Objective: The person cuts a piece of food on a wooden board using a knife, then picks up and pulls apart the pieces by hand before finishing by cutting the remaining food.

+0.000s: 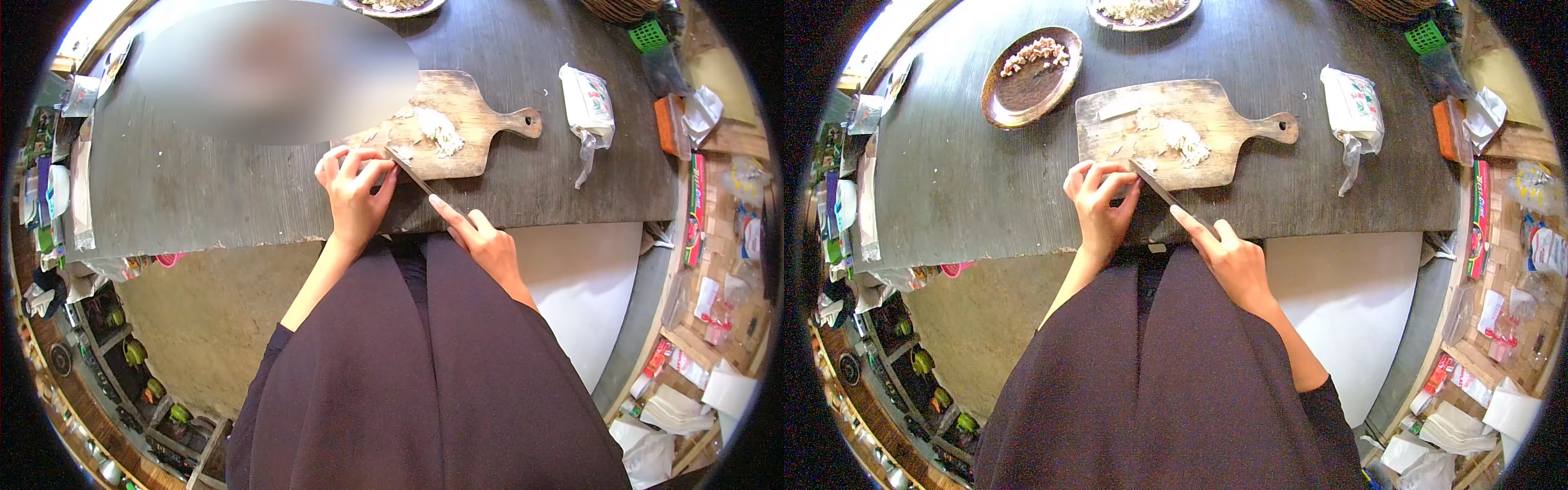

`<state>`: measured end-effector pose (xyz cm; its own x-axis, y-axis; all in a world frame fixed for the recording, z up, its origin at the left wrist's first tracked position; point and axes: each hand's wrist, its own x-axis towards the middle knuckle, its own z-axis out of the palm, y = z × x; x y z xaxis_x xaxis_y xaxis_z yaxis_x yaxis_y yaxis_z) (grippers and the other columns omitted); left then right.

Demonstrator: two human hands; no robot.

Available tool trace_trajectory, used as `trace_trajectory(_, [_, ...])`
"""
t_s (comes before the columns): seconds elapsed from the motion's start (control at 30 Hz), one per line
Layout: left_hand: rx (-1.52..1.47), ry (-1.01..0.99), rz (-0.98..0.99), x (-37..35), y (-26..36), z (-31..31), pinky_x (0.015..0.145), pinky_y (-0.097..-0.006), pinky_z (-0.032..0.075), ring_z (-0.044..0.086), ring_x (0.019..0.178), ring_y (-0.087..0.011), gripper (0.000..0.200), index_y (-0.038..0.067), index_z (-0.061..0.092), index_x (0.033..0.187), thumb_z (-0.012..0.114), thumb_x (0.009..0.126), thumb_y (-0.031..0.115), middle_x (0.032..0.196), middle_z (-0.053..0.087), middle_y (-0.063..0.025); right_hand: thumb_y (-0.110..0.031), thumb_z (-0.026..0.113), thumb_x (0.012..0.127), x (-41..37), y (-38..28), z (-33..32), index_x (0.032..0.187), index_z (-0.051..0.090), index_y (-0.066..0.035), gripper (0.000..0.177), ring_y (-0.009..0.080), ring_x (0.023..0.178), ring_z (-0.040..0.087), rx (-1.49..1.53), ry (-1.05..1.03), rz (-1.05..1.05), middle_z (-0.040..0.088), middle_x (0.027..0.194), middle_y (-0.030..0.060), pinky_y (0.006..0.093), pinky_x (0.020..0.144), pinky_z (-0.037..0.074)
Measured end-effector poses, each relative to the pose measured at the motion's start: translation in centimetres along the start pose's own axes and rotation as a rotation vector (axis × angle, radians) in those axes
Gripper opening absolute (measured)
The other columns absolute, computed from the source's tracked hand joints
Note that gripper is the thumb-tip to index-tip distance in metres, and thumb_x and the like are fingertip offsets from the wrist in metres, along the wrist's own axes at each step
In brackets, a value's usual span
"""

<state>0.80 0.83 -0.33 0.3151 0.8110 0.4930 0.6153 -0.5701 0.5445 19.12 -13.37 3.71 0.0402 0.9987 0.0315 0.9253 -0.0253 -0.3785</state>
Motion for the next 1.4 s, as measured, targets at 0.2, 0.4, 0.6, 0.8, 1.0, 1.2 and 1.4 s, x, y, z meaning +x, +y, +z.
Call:
trace_trajectory(0.2, [0.003,-0.014,-0.002,0.06,0.01,-0.22,0.100,-0.0454,0.036,0.055,0.112,-0.0292,0.019,0.016,0.074,0.088,0.084,0.073,0.011,0.104,0.070,0.0039,-0.025,0.066,0.097,-0.10,-0.32,-0.28,0.151,0.049,-0.044,0.060,0.0251,0.051,0.061,-0.010,0.010,-0.015,0.052,0.077,0.0073,0.0393,0.048,0.054])
trace_trajectory(0.4, [0.004,-0.013,-0.005,-0.03,-0.05,-0.03,0.101,-0.0455,0.037,0.055,0.112,-0.0298,0.018,0.015,0.074,0.087,0.084,0.073,0.011,0.103,0.070,0.0031,-0.024,0.066,0.097,-0.28,-0.41,-0.48,0.151,0.048,-0.043,0.060,0.0263,0.053,0.062,0.013,-0.006,-0.007,0.053,0.078,0.0078,0.0399,0.048,0.054])
trace_trajectory(0.6, [-0.019,0.009,-0.006,-0.06,-0.01,-0.07,0.101,-0.0452,0.037,0.055,0.111,-0.0304,0.018,0.015,0.074,0.087,0.085,0.073,0.010,0.103,0.070,0.0022,-0.024,0.066,0.097,0.17,-0.12,0.09,0.151,0.049,-0.042,0.059,0.0273,0.054,0.064,0.003,-0.012,0.002,0.053,0.077,0.0082,0.0405,0.049,0.054])
trace_trajectory(0.8, [-0.013,0.017,0.000,-0.10,-0.02,-0.24,0.102,-0.0455,0.036,0.055,0.112,-0.0306,0.018,0.014,0.074,0.088,0.084,0.073,0.011,0.103,0.070,0.0014,-0.025,0.066,0.097,0.27,0.17,0.09,0.151,0.048,-0.043,0.059,0.0263,0.053,0.062,-0.020,0.022,-0.035,0.054,0.077,0.0073,0.0401,0.048,0.054])
trace_trajectory(1.0, [-0.024,0.011,-0.007,-0.07,0.01,-0.24,0.102,-0.0456,0.037,0.055,0.112,-0.0309,0.018,0.014,0.074,0.088,0.083,0.073,0.009,0.102,0.069,0.0013,-0.024,0.066,0.097,-0.15,0.25,-0.36,0.151,0.048,-0.044,0.060,0.0260,0.051,0.061,-0.025,-0.020,-0.038,0.053,0.077,0.0070,0.0399,0.048,0.054])
trace_trajectory(1.2, [-0.022,0.015,0.004,-0.07,-0.04,-0.14,0.101,-0.0457,0.037,0.056,0.111,-0.0307,0.018,0.014,0.074,0.087,0.084,0.073,0.010,0.102,0.069,0.0014,-0.020,0.067,0.095,0.18,-0.12,0.06,0.150,0.049,-0.043,0.062,0.0264,0.055,0.062,-0.028,-0.022,-0.011,0.053,0.078,0.0064,0.0404,0.051,0.055])
trace_trajectory(1.4, [-0.028,0.029,0.000,-0.12,-0.16,-0.10,0.101,-0.0453,0.037,0.056,0.111,-0.0301,0.018,0.014,0.073,0.086,0.084,0.072,0.009,0.102,0.070,0.0021,-0.015,0.068,0.094,0.15,-0.12,-0.24,0.151,0.049,-0.042,0.066,0.0275,0.059,0.063,-0.026,-0.051,0.001,0.052,0.080,0.0061,0.0418,0.057,0.056])
